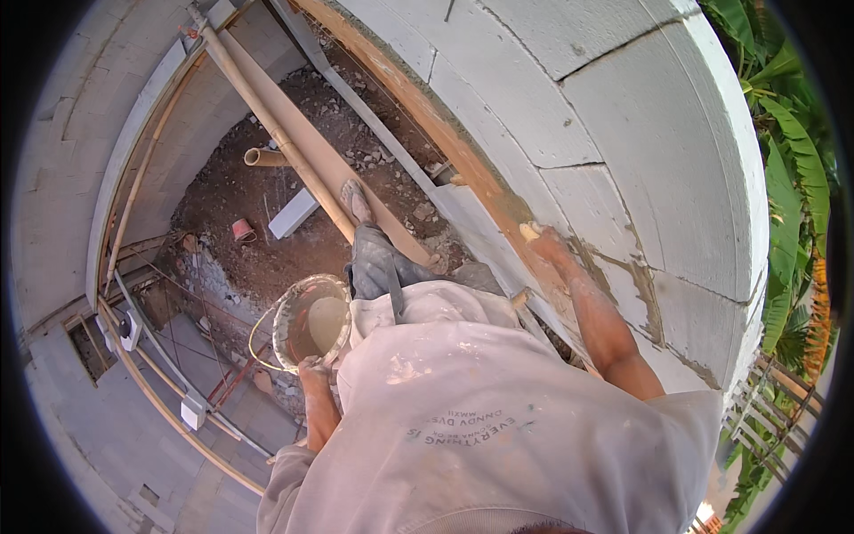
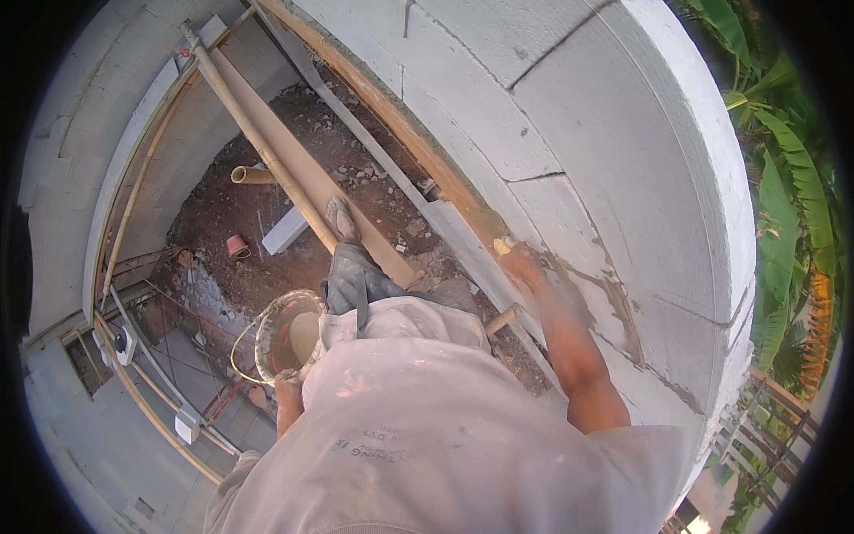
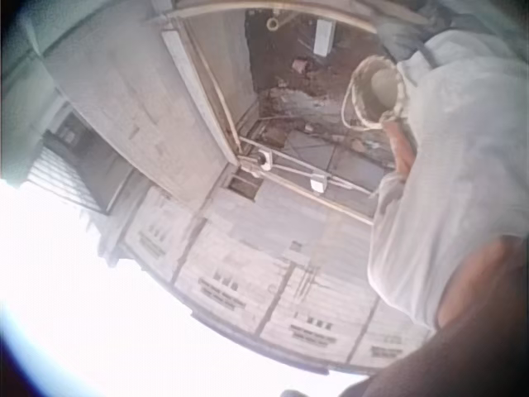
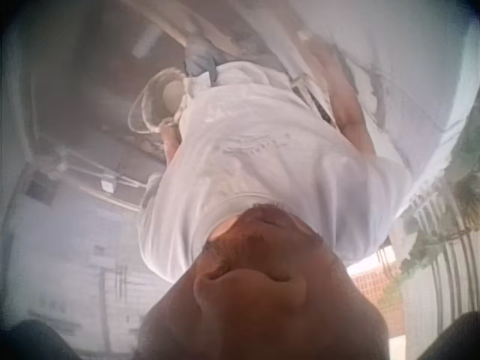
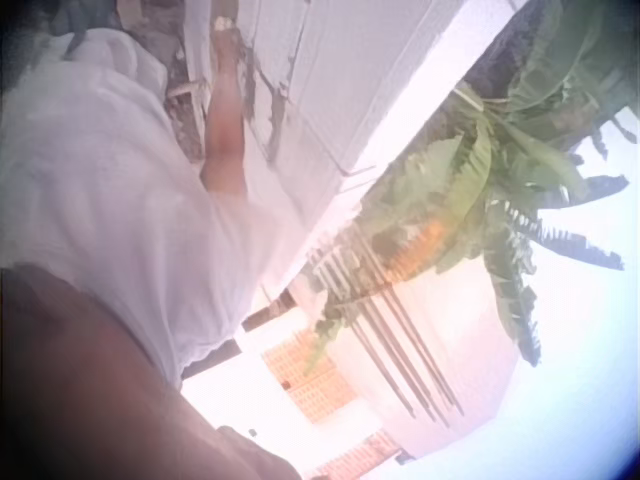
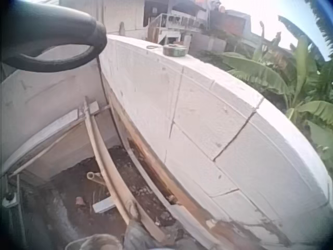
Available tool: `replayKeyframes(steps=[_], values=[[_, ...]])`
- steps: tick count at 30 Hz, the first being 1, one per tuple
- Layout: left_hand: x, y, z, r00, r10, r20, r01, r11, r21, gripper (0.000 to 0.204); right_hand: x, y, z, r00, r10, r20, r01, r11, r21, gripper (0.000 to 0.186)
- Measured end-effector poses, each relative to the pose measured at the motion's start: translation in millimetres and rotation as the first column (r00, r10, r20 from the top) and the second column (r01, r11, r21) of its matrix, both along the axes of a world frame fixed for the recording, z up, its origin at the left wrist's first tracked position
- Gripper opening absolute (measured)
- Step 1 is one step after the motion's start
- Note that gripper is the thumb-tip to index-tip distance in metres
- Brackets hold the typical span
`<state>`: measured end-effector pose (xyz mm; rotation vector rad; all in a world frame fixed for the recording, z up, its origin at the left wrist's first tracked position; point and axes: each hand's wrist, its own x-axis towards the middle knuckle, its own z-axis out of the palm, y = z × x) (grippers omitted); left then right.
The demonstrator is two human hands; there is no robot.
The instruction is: The person places a white block onto a curved wall and taps it into position with a hammer. Then the person scoops cement from a bucket with a trowel and applies it to the wall surface, smoothing the joints between blocks.
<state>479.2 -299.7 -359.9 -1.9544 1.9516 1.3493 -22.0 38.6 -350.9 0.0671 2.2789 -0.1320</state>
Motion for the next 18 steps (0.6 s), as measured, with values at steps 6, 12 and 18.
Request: replayKeyframes(steps=[6, 12, 18], values=[[-0.9, -45.8, -11.9, 0.967, 0.253, -0.006, -0.25, 0.959, 0.132, 0.012, -95.6, -190.1, -1.7, 0.987, -0.149, 0.056, 0.158, 0.944, -0.29, 0.05], [22.8, -106.7, -55.5, 0.624, 0.744, -0.239, -0.703, 0.668, 0.244, 0.017, -198.9, -418.6, -8.0, 0.985, -0.154, 0.076, 0.172, 0.865, -0.471, 0.042], [18.2, -168.6, -48.9, 0.821, 0.525, -0.224, -0.548, 0.835, -0.051, 0.036, -267.6, -543.7, -43.7, 0.995, -0.095, -0.025, 0.063, 0.811, -0.582, 0.056]])
